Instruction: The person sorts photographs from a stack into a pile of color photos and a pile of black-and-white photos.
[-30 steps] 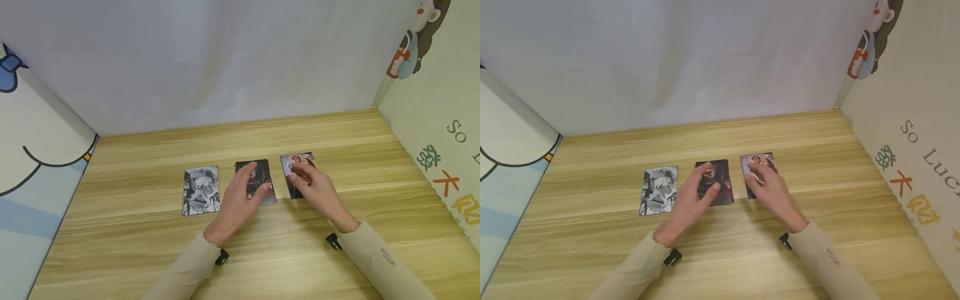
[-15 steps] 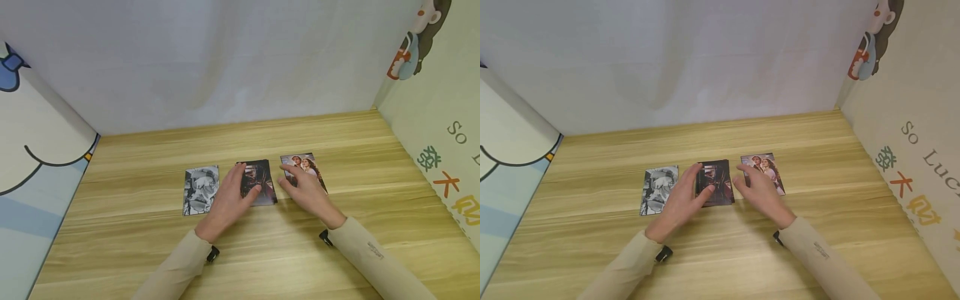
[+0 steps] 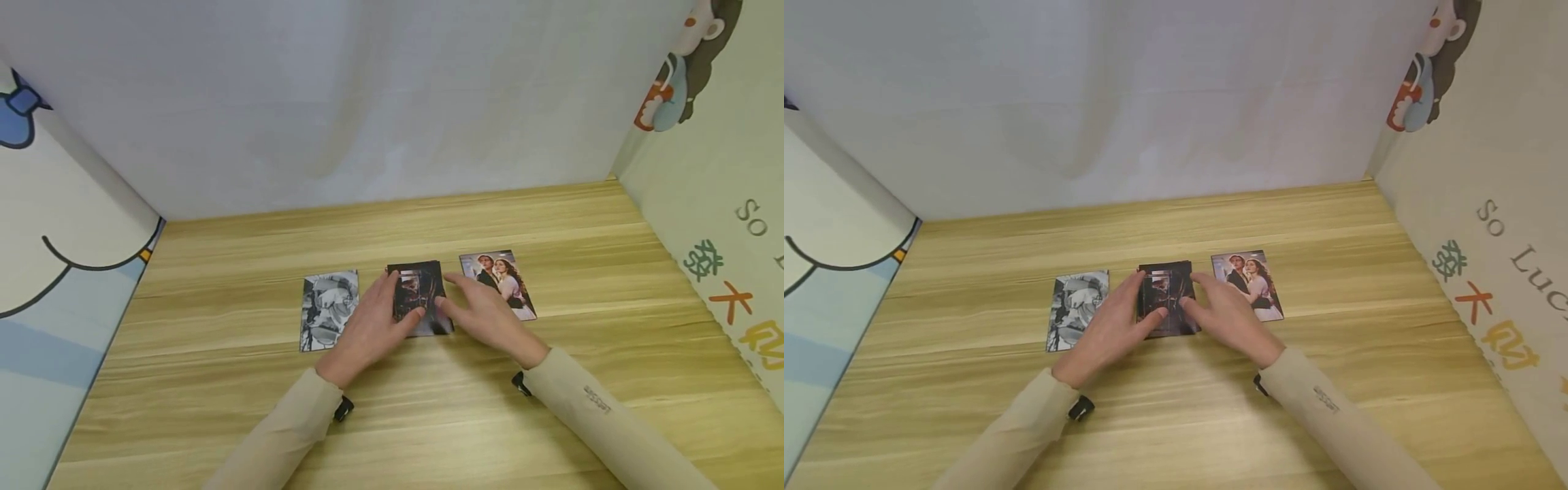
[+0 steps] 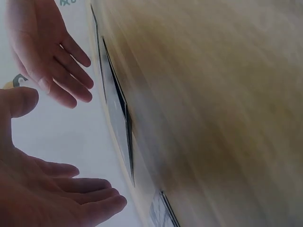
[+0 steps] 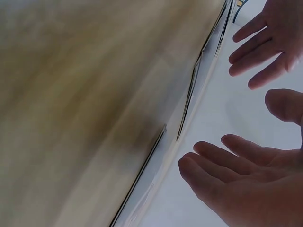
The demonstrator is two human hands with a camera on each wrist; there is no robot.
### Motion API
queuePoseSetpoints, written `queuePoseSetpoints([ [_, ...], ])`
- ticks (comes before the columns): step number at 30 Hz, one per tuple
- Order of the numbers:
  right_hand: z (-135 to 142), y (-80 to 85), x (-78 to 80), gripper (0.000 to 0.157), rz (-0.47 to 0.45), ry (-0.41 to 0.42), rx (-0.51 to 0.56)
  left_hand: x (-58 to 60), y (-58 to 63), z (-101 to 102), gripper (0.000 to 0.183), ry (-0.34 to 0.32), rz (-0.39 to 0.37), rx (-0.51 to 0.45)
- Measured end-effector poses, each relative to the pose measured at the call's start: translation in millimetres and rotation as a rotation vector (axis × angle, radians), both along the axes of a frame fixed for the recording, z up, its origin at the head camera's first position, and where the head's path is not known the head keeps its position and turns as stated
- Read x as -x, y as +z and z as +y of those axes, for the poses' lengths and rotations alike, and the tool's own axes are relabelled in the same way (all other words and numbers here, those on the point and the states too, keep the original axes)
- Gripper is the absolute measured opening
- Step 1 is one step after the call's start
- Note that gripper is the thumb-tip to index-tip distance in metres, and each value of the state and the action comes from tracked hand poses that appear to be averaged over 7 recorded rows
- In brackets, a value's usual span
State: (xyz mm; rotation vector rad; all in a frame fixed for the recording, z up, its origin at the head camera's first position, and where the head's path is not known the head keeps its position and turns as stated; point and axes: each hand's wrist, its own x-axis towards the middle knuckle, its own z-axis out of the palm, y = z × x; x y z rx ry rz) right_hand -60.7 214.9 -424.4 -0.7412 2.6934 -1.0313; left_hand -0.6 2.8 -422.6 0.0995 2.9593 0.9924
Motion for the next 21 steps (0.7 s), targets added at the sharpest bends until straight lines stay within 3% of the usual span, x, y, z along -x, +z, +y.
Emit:
queuePoseSetpoints([
  [21,-10.9,1.0,6.0,0.065,-0.063,0.068,-0.117,1.6,-7.2,-5.7,0.088,-0.026,-0.049,0.031],
])
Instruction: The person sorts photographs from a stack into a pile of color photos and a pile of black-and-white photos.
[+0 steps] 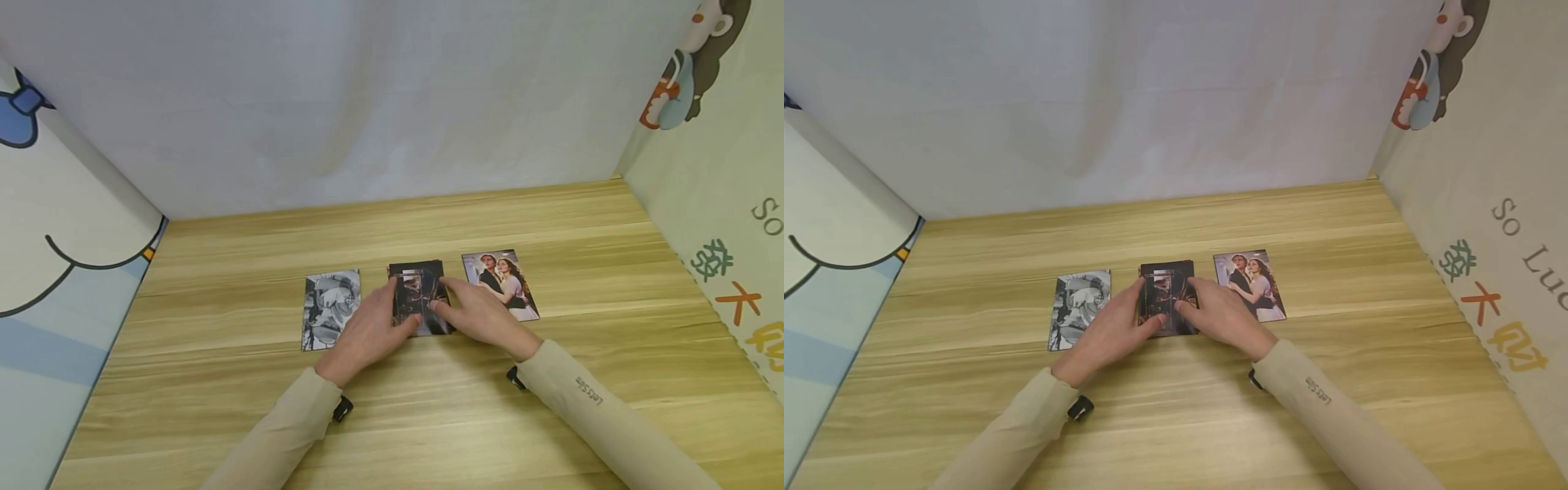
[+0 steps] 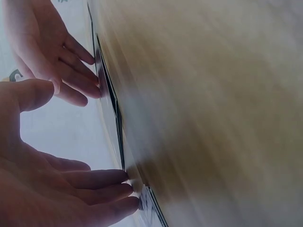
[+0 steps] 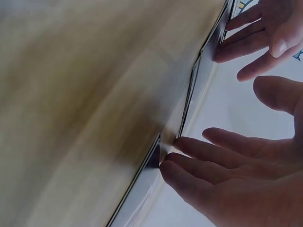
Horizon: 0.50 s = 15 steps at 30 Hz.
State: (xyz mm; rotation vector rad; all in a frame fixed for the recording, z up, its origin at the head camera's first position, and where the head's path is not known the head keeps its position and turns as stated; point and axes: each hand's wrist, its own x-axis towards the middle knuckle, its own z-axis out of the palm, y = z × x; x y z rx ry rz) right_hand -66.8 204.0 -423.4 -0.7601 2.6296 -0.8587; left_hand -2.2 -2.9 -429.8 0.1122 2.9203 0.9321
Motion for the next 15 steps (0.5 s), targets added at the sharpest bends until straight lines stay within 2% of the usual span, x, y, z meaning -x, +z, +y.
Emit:
queuePoseSetpoints([
  [9,-3.8,-2.5,0.9,0.062,-0.003,0.015,-0.002,-0.8,-1.9,0.5,0.089,-0.001,-0.018,0.028],
  [15,-3.4,-3.3,0.2,0.063,-0.010,0.006,0.003,-1.3,-1.8,0.3,0.089,0.009,-0.023,0.002],
])
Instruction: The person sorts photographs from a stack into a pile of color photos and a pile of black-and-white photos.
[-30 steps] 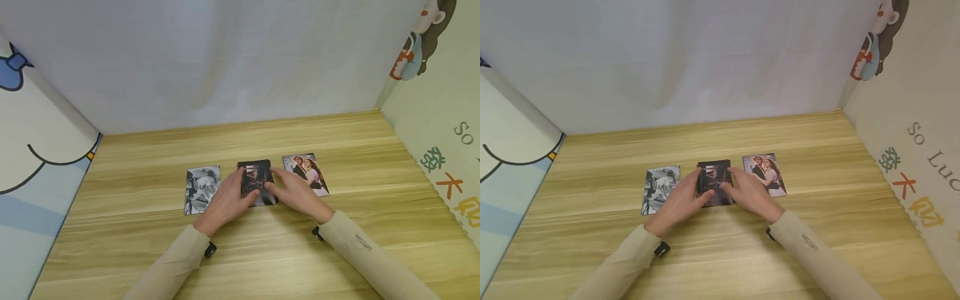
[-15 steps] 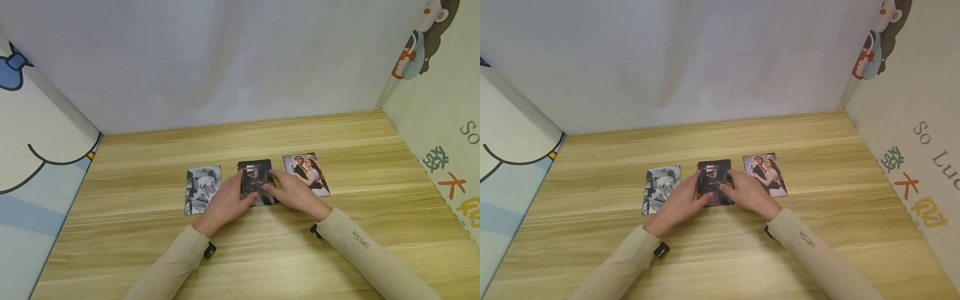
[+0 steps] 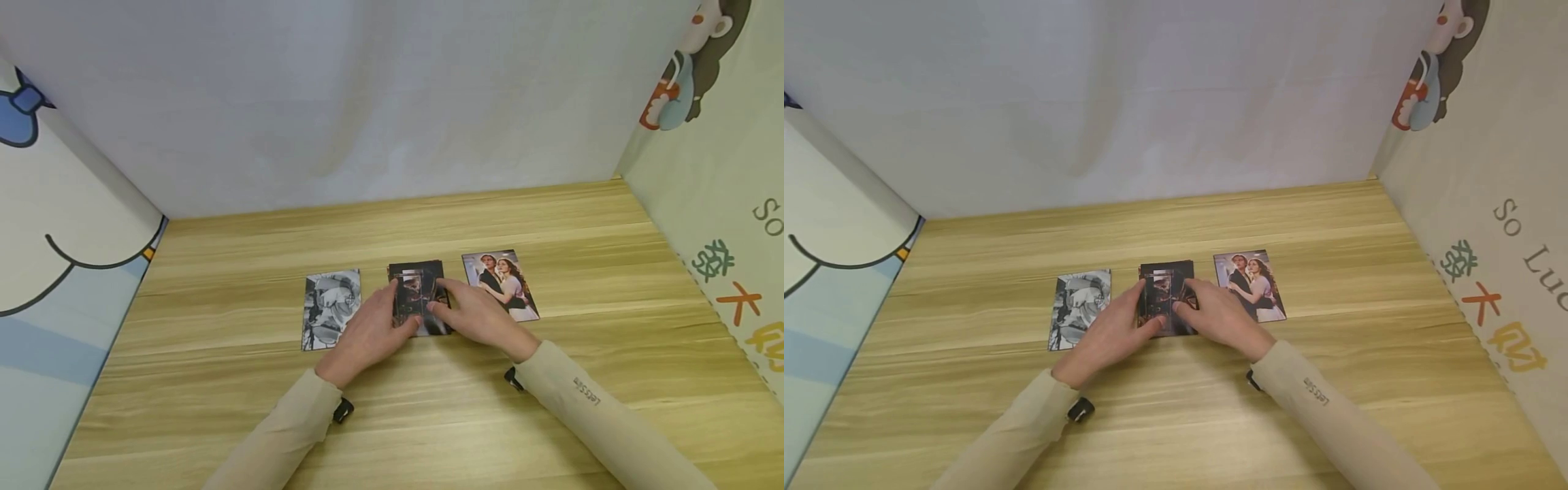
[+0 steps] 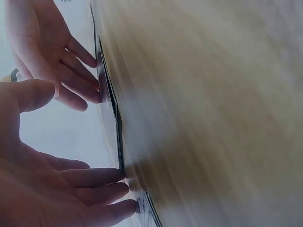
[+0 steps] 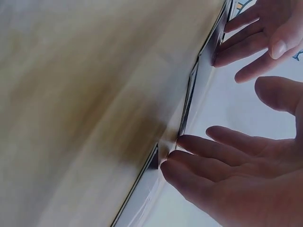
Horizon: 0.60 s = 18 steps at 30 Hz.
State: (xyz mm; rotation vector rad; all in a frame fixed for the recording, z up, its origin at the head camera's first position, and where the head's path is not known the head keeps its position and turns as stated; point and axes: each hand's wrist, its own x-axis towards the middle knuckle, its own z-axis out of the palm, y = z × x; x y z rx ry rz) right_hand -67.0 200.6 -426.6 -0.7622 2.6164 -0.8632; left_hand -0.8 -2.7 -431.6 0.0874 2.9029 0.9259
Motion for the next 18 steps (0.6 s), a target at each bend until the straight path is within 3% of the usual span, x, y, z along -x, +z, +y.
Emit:
queuePoseSetpoints([
  [11,4.2,4.3,-3.7,0.063,0.026,-0.041,0.037,-3.7,3.3,2.0,0.086,0.051,0.007,-0.091],
  [18,7.7,4.1,-4.8,0.056,0.052,-0.067,0.120,-4.3,1.9,3.5,0.081,0.102,0.056,-0.155],
])
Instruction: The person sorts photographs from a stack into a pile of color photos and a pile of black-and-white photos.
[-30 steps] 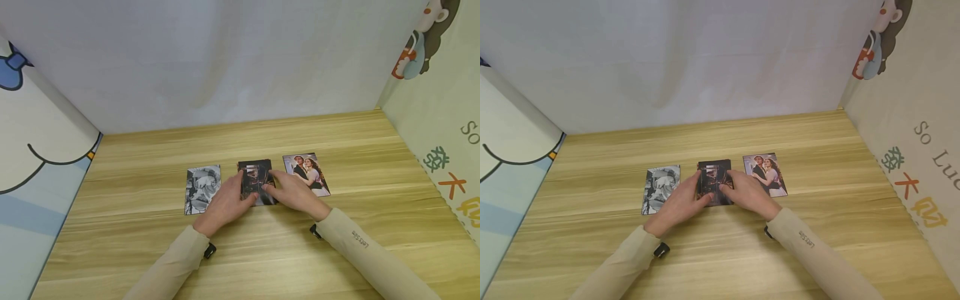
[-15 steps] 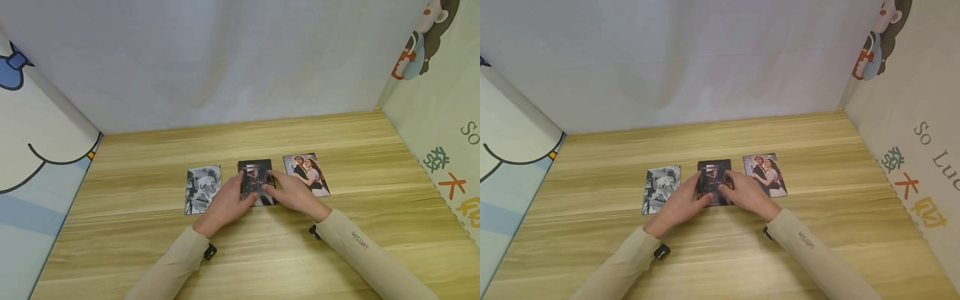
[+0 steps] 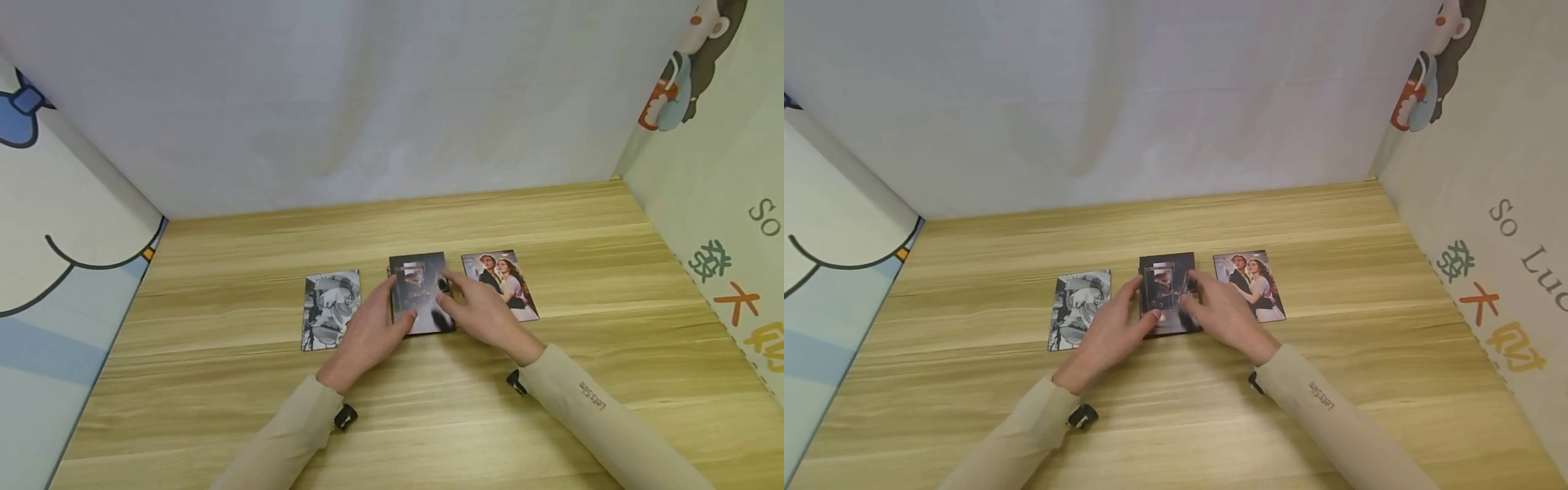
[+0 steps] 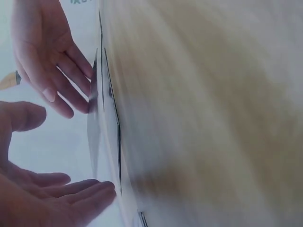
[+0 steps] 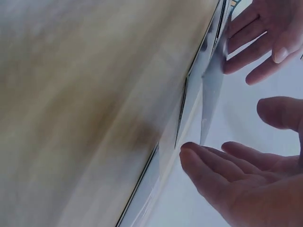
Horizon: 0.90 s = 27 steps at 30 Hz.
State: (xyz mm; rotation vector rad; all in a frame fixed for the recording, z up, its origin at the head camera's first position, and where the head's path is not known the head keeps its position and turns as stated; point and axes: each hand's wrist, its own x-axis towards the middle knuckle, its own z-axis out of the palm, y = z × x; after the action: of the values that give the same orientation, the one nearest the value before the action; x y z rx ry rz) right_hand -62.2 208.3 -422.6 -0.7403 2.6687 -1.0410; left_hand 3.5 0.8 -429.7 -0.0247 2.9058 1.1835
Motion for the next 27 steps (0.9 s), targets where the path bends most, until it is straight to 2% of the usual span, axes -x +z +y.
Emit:
queuePoseSetpoints([
  [6,1.0,-1.5,0.3,0.053,-0.015,-0.011,0.099,1.8,-1.1,-0.8,0.076,0.037,0.041,-0.108],
  [11,-0.2,-0.9,1.0,0.054,-0.024,-0.035,0.125,2.8,-1.6,-1.0,0.075,0.058,0.063,-0.179],
  [16,-0.6,-0.6,1.3,0.056,-0.038,-0.042,0.135,2.1,-0.8,-0.6,0.078,0.070,0.083,-0.204],
  [27,-0.3,0.7,2.2,0.058,0.008,-0.047,0.158,1.2,-2.2,-0.6,0.081,0.098,0.119,-0.228],
])
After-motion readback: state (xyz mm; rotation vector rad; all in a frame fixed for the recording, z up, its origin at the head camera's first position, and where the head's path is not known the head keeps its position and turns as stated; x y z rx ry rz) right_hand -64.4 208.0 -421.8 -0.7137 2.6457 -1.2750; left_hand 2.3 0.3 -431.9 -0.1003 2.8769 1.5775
